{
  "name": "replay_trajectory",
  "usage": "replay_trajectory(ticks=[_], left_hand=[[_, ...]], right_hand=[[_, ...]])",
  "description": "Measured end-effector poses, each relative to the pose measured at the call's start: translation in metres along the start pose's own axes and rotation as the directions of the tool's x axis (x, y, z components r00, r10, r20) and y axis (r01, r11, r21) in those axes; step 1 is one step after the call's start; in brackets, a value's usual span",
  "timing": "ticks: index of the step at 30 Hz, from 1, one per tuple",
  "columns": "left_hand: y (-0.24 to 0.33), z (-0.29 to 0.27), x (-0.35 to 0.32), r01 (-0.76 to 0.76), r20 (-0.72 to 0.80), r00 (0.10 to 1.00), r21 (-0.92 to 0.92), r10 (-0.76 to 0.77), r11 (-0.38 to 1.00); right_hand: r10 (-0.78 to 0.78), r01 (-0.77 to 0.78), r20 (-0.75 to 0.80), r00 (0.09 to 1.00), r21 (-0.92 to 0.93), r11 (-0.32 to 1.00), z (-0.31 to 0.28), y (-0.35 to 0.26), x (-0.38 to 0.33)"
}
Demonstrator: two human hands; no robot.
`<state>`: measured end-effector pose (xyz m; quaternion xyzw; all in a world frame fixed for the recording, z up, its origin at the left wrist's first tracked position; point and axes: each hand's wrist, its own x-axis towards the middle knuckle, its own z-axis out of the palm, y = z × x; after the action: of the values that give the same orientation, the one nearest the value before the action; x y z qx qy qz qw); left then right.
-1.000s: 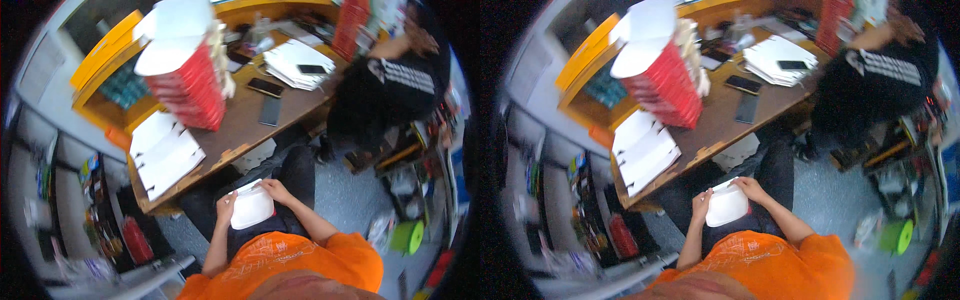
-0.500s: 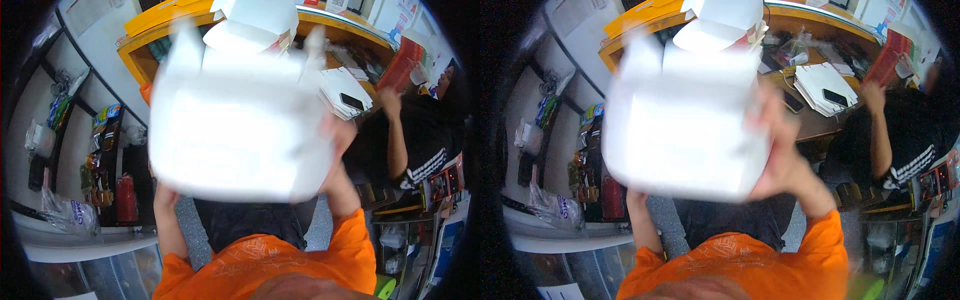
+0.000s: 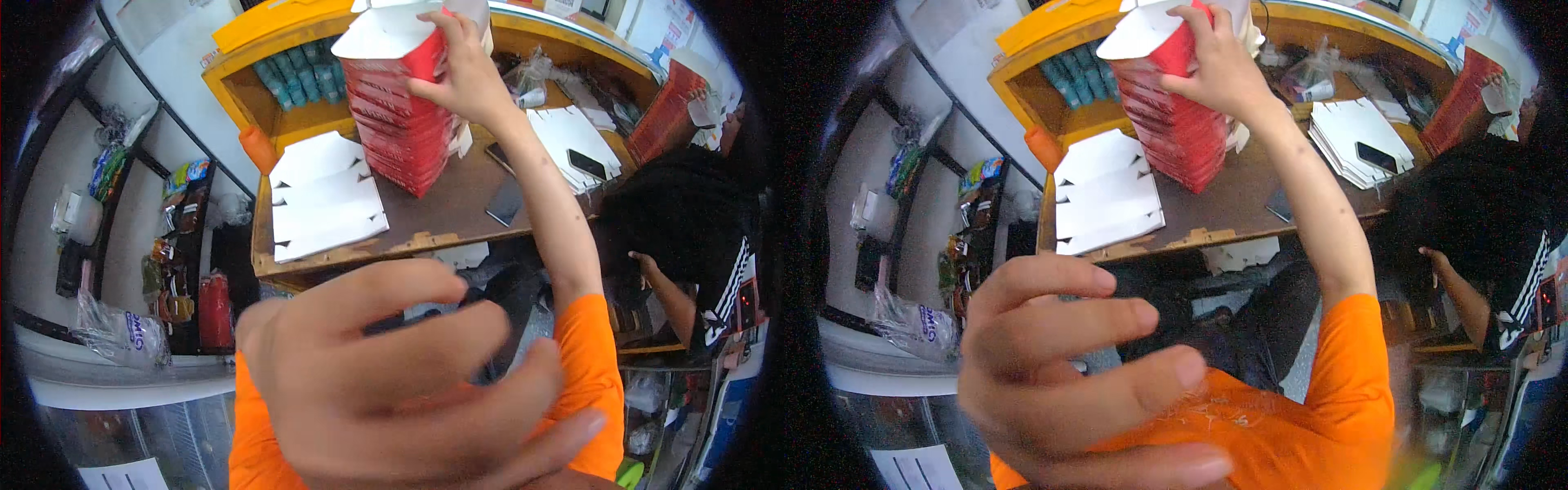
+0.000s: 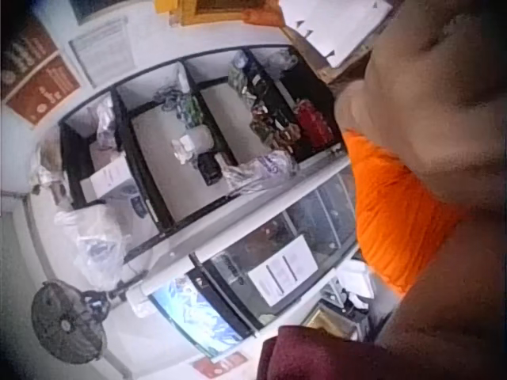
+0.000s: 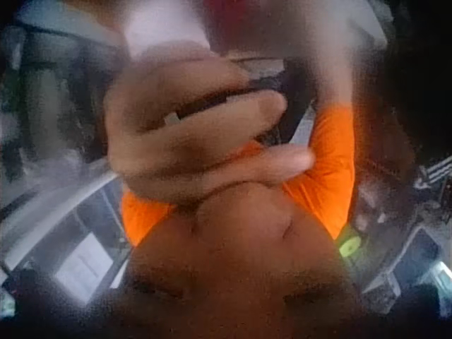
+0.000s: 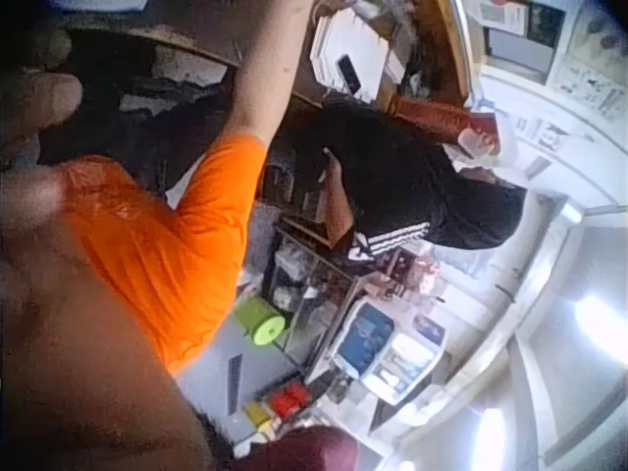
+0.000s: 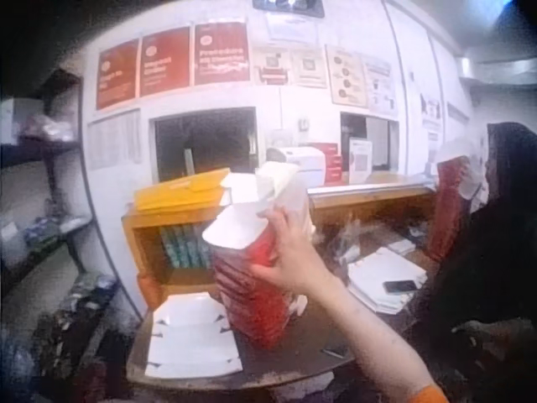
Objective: The person operates a cup-sealing machine to seal a plastic cup, then moves to a counter to assemble red and white cardboard boxes by folding and interlocking their flaps.
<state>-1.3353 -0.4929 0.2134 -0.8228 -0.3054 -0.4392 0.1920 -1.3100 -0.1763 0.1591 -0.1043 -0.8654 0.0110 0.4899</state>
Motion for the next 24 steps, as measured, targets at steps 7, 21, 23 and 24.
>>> replay_trajectory(ticks=[7,21,23,24], left_hand=[[-0.107,0.065,0.023,-0.094,0.145,0.986,0.054,0.086,0.994],[-0.263,0.072,-0.024,0.413,0.182,0.86,0.303,-0.477,0.859],[-0.257,0.074,-0.022,0.357,0.22,0.876,0.305,-0.43,0.883],[-0.258,0.077,-0.023,0.327,0.215,0.888,0.324,-0.406,0.888]], right_hand=[[0.176,-0.181,-0.109,0.978,-0.037,0.983,0.033,0.008,-0.026],[0.035,-0.044,-0.095,0.995,-0.09,0.995,0.002,0.028,-0.047],[0.07,-0.069,0.024,0.997,-0.027,0.997,-0.002,0.035,-0.055],[0.067,-0.067,0.07,0.995,-0.008,0.998,-0.002,0.04,-0.055]])
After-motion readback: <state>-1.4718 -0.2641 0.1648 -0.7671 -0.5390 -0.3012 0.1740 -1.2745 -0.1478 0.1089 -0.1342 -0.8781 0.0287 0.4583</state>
